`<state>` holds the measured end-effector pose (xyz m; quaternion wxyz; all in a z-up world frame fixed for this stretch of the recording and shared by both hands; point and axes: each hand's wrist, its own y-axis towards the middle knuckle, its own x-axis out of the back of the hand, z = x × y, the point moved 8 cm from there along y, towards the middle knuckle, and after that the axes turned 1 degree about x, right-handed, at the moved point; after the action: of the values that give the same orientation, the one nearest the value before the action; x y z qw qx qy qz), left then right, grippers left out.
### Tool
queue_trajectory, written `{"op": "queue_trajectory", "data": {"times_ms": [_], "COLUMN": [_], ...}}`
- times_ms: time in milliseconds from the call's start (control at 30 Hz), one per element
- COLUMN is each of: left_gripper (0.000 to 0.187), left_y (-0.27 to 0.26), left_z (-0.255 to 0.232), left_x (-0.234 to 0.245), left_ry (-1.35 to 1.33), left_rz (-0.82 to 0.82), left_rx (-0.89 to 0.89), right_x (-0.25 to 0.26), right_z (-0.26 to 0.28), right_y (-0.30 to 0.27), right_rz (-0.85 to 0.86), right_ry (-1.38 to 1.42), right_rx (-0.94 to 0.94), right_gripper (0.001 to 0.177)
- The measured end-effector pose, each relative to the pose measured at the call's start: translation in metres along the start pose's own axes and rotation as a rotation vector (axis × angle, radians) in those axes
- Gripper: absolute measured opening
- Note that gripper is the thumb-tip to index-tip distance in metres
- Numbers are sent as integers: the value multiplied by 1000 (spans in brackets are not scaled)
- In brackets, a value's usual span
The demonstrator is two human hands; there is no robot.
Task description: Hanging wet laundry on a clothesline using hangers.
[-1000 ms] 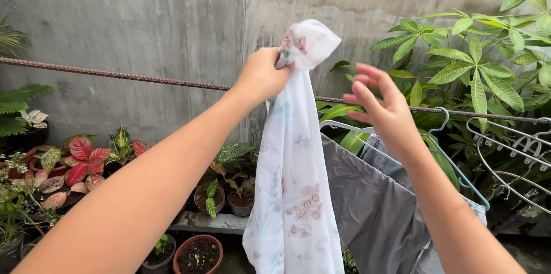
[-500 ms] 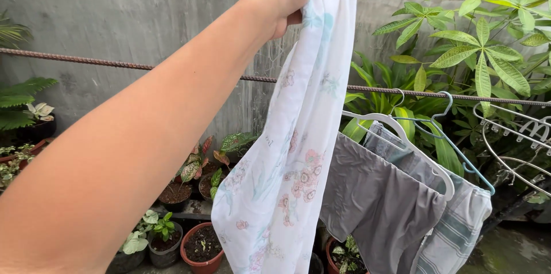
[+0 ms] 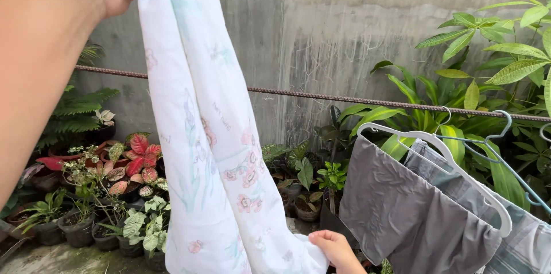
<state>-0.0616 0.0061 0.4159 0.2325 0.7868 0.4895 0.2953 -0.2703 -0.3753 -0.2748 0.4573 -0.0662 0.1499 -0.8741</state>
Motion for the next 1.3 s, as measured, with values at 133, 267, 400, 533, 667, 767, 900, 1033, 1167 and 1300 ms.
{"op": "queue_trajectory", "data": {"times_ms": [133,267,400,533,667,767,900,1033,1167,1300], "left_gripper": [39,46,49,55,56,53,50,48,53,64], "left_y": [-60,-98,-145,-158,-143,-139,-133,-126,-131,-140], "left_z": [68,145,155,160,167,160,156,149,158,185], "left_x": [-39,-111,-164,-176,-167,-154,-148,-131,-73,19], "left_ry": [107,144,26,-224,-355,-507,-823,-958,-796,-363], "left_rz": [95,326,558,642,500,330,277,216,105,-23], "left_rx": [298,360,513,563,491,483,421,327,325,417], "right_x": [-41,-104,-153,-179,-192,-193,-207,-262,-302,-340], "right_z": [193,335,413,453,466,447,425,413,408,420], "right_y": [-85,-164,-193,-200,-210,-204,-197,-193,-151,-150], "right_rz": [126,308,482,529,598,342,13,434,476,422], "right_ry": [70,40,-26,39,89,-335,-672,-337,-173,-144], "right_rx": [223,467,736,862,968,1090,1430,1235,1043,1052], "right_gripper": [28,42,46,47,49,64,129,129,85,65]}}
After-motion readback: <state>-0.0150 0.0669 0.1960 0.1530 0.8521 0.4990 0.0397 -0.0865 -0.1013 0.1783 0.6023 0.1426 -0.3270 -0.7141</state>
